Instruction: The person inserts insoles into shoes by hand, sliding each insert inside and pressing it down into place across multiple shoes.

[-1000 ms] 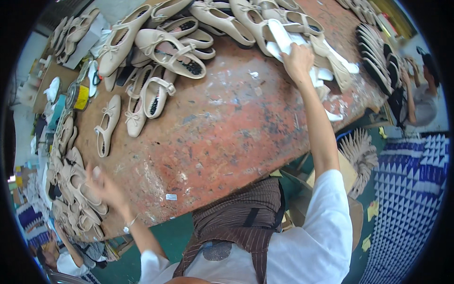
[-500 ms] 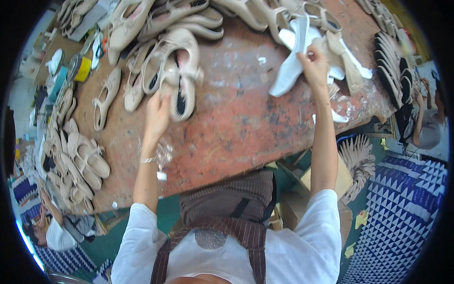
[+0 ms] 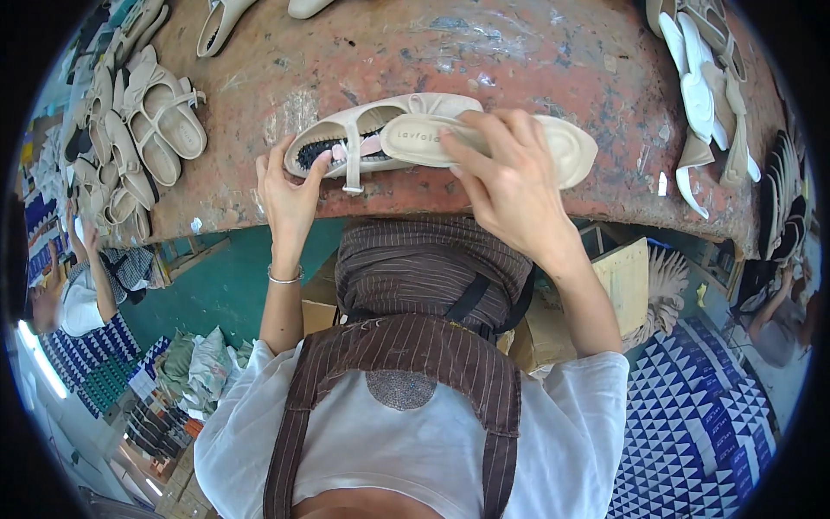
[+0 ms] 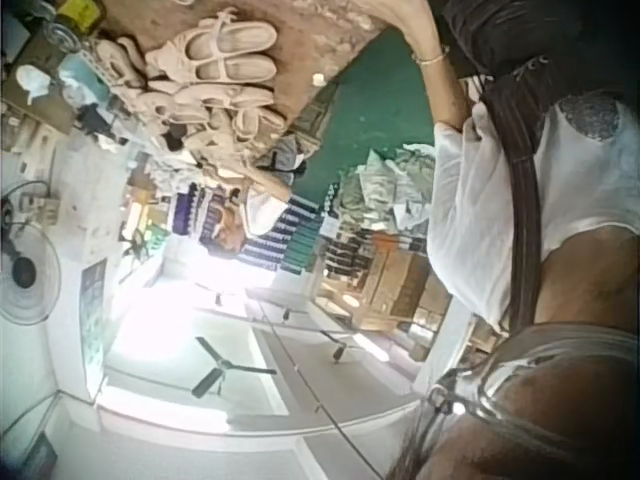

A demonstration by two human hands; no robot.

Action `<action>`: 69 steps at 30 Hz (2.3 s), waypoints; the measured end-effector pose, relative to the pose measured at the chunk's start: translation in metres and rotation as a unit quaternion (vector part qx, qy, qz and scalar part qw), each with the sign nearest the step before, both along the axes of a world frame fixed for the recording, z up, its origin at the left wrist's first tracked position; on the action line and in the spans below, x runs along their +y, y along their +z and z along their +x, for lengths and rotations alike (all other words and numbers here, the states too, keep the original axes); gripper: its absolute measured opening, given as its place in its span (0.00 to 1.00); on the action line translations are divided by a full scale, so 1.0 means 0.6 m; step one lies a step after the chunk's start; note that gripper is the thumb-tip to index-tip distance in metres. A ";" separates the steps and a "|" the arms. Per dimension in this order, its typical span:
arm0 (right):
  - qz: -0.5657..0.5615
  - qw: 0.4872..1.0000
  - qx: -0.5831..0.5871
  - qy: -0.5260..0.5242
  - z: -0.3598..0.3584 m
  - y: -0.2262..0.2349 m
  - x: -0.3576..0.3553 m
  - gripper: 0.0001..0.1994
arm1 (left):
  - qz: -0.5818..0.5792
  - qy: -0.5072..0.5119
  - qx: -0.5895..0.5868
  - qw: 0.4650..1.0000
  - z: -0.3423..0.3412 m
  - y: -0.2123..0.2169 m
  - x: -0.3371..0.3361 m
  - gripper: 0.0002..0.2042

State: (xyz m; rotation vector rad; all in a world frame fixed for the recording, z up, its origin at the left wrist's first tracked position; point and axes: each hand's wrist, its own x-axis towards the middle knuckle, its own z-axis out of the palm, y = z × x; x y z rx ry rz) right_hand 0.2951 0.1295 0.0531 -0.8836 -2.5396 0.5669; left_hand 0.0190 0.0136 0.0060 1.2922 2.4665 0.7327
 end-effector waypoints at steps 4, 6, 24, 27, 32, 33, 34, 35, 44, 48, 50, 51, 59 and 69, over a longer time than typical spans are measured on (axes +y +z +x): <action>-0.008 0.998 0.040 0.040 -0.065 -0.043 0.005 0.14 | 0.056 0.016 -0.140 0.988 0.001 -0.009 -0.003 0.36; -0.020 0.996 0.066 0.054 -0.099 -0.064 0.007 0.13 | 0.077 0.011 -0.170 0.982 -0.003 -0.014 -0.004 0.38; -0.149 0.983 0.021 0.108 -0.195 -0.099 0.000 0.10 | 0.143 0.109 -0.287 0.941 -0.025 -0.058 0.006 0.17; -0.083 0.987 0.009 0.137 -0.201 -0.099 -0.004 0.13 | 0.137 0.135 -0.362 0.912 -0.033 -0.062 0.014 0.10; 0.021 0.963 -0.026 0.266 -0.206 -0.091 -0.002 0.18 | 0.139 0.135 -0.347 0.918 -0.037 -0.060 0.025 0.04; -0.002 0.964 -0.041 0.261 -0.206 -0.088 -0.002 0.18 | 0.139 0.127 -0.340 0.921 -0.038 -0.059 0.025 0.04; -0.038 0.964 -0.063 0.257 -0.207 -0.085 -0.002 0.18 | 0.139 0.120 -0.333 0.925 -0.040 -0.058 0.025 0.04; -0.059 0.966 -0.058 0.246 -0.204 -0.081 -0.005 0.18 | 0.144 0.107 -0.328 0.928 -0.041 -0.058 0.025 0.04; 0.069 0.983 -0.141 0.099 -0.162 -0.070 -0.037 0.08 | 0.089 0.066 -0.289 0.951 -0.044 -0.039 0.026 0.07; 0.128 0.984 0.009 -0.124 -0.162 -0.088 0.041 0.11 | 0.024 0.071 -0.372 0.925 0.021 -0.018 -0.006 0.07; 0.165 0.958 0.045 -0.232 -0.171 -0.087 0.090 0.13 | 0.021 -0.105 -0.172 0.979 0.066 -0.014 -0.020 0.10; 0.067 0.963 0.085 -0.246 -0.174 -0.080 0.106 0.18 | 0.010 -0.108 -0.120 0.987 0.089 -0.012 -0.025 0.10; 0.027 0.999 -0.042 -0.016 -0.149 -0.015 -0.035 0.20 | 0.056 -0.297 0.027 0.953 0.165 -0.030 -0.018 0.27; 0.130 0.985 -0.076 -0.085 -0.202 -0.092 0.027 0.24 | 0.029 -0.316 0.071 0.946 0.169 -0.067 -0.016 0.24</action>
